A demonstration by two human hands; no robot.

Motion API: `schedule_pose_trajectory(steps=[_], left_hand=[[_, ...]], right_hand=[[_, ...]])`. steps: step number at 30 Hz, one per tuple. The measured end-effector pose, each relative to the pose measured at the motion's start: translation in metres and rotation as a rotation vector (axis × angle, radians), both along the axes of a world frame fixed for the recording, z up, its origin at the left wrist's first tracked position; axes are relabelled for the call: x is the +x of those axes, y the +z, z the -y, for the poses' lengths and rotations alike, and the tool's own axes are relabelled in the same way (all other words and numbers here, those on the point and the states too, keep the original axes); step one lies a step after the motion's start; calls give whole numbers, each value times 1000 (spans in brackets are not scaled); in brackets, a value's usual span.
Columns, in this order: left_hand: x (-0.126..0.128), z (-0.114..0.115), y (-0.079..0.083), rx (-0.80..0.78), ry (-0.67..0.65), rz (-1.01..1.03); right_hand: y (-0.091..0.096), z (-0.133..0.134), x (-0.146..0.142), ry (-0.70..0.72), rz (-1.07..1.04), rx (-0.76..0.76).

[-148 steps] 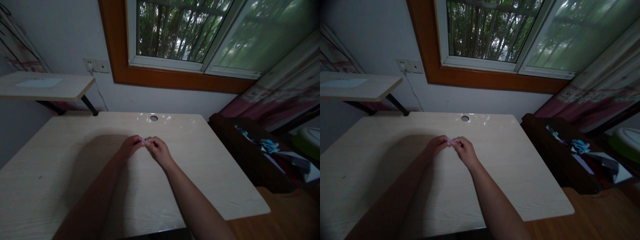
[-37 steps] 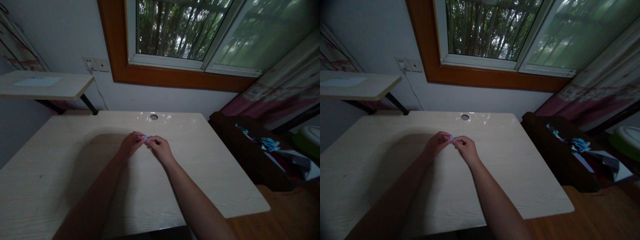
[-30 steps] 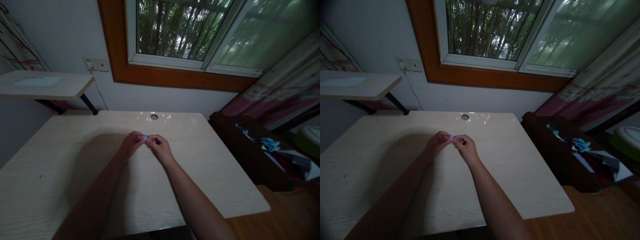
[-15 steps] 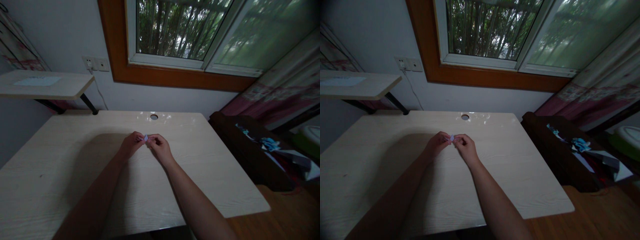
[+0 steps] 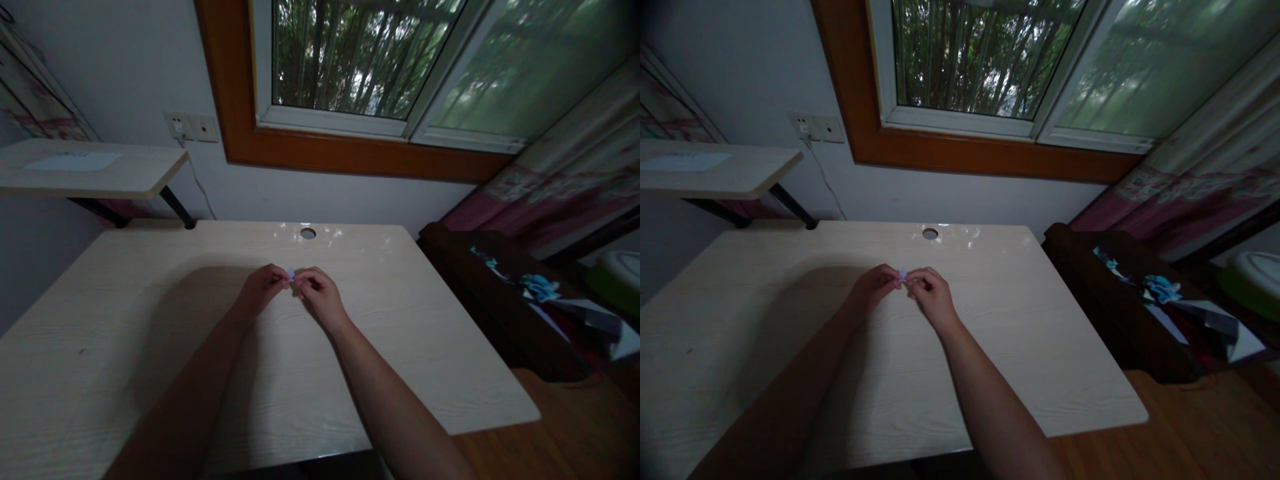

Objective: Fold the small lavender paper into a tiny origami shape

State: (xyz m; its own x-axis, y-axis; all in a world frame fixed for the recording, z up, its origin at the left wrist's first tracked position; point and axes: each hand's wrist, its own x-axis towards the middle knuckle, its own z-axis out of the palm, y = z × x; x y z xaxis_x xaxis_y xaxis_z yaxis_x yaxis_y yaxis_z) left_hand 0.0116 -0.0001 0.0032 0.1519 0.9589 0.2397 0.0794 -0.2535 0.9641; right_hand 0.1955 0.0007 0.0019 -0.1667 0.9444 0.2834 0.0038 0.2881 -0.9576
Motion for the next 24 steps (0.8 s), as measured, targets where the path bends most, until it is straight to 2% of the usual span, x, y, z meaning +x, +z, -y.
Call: schedule_pose_trajectory(steps=[15, 24], left_hand=[[-3, -2, -4, 33, 21, -63], [0, -1, -3, 35, 72, -74]], right_hand=[[8, 3, -2, 57, -88, -107], [5, 2, -2, 33, -37, -119]])
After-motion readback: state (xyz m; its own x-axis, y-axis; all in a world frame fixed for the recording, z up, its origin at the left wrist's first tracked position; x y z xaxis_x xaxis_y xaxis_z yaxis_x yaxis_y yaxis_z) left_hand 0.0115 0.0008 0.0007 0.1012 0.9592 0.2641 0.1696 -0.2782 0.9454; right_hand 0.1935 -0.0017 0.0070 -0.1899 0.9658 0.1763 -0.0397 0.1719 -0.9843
